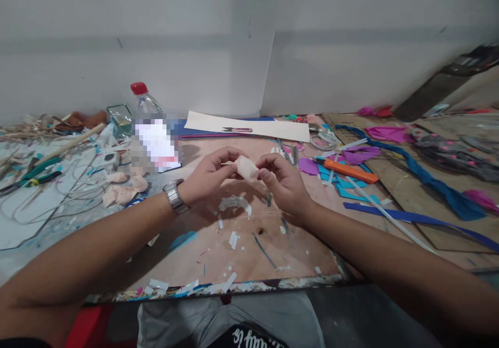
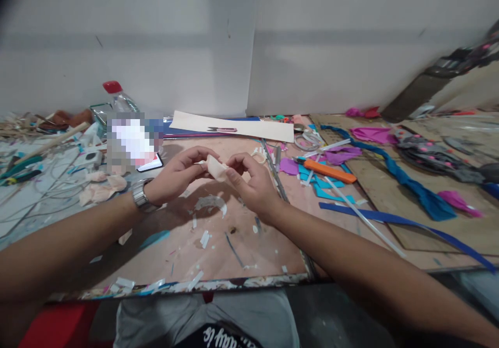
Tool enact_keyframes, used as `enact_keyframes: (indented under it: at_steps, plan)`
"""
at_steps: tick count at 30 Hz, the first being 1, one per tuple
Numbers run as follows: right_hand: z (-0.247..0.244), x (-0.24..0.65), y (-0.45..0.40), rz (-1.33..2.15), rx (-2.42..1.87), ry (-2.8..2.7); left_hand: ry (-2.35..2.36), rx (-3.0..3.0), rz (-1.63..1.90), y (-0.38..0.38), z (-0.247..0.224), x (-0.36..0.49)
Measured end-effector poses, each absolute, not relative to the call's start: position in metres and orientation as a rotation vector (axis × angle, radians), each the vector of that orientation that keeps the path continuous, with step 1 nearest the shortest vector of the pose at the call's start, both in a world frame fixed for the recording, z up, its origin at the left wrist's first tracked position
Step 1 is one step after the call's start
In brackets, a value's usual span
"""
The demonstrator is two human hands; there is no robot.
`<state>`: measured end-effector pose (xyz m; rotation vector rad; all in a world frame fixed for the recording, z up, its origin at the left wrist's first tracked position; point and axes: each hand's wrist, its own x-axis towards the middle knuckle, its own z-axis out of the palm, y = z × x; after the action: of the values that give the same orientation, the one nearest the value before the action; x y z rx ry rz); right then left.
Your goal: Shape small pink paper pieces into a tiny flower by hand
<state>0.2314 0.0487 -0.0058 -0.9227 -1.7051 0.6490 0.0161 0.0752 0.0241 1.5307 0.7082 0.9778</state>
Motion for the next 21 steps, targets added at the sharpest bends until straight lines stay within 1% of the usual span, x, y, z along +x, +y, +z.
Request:
enact_keyframes:
  at_steps: [5,12,16,21]
  plan:
    - [-0.004,0.231,0.043,0.393,-0.931,-1.742,0.698,1.385,0.967,0.077,0.024,0.016]
    - [0.003,0.234,0.036,0.229,-0.863,-1.928,0.645,1.557,0.993,0.075,0.022,0.015]
    - [0.005,0.232,0.038,0.324,-0.922,-1.923,0.592,1.752,1.082,0.073,0.021,0.015]
    - [-0.001,0.230,0.042,0.473,-0.991,-1.686,0.602,1.907,1.124,0.069,0.020,0.015]
